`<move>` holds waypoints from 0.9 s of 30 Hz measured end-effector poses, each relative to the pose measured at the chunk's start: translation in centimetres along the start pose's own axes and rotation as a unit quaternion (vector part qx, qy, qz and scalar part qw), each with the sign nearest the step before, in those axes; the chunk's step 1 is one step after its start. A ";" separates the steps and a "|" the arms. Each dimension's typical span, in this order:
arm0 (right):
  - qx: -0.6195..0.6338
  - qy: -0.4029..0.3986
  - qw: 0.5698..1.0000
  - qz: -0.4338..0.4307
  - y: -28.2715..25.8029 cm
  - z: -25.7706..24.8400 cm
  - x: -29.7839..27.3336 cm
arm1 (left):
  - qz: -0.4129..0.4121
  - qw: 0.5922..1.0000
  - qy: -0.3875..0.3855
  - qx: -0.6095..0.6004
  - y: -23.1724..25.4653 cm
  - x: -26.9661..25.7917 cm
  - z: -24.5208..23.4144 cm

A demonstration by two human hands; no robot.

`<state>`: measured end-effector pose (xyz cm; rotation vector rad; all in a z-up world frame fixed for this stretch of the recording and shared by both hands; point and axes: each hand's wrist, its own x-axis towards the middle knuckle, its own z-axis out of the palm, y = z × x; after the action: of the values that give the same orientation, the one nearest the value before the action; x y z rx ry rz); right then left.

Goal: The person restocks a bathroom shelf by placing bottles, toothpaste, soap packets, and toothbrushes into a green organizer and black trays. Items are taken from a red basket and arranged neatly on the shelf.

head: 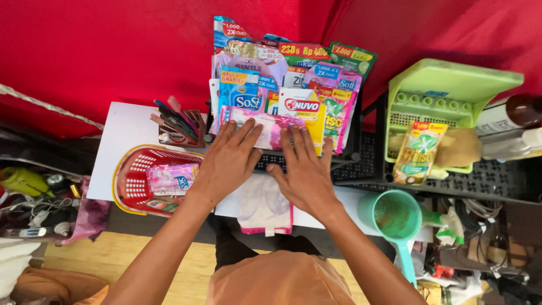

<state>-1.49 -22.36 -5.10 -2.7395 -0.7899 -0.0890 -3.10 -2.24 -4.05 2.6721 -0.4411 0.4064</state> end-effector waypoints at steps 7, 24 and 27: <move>0.111 0.231 0.965 0.048 -6.6 0.2 0.5 | 0.011 0.994 0.078 -0.082 -6.0 -2.8 -6.6; 0.139 -0.164 0.973 -0.087 -22.8 23.1 7.2 | -0.203 0.947 -0.239 -0.067 -26.9 -17.6 1.9; 0.063 -0.153 0.981 -0.106 -22.7 26.2 8.4 | -0.214 0.936 -0.278 -0.045 -28.7 -19.2 5.8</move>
<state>-6.92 7.96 -23.20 -2.5735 -1.1269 0.3351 -8.98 24.94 -25.40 2.6579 -0.0144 -0.4964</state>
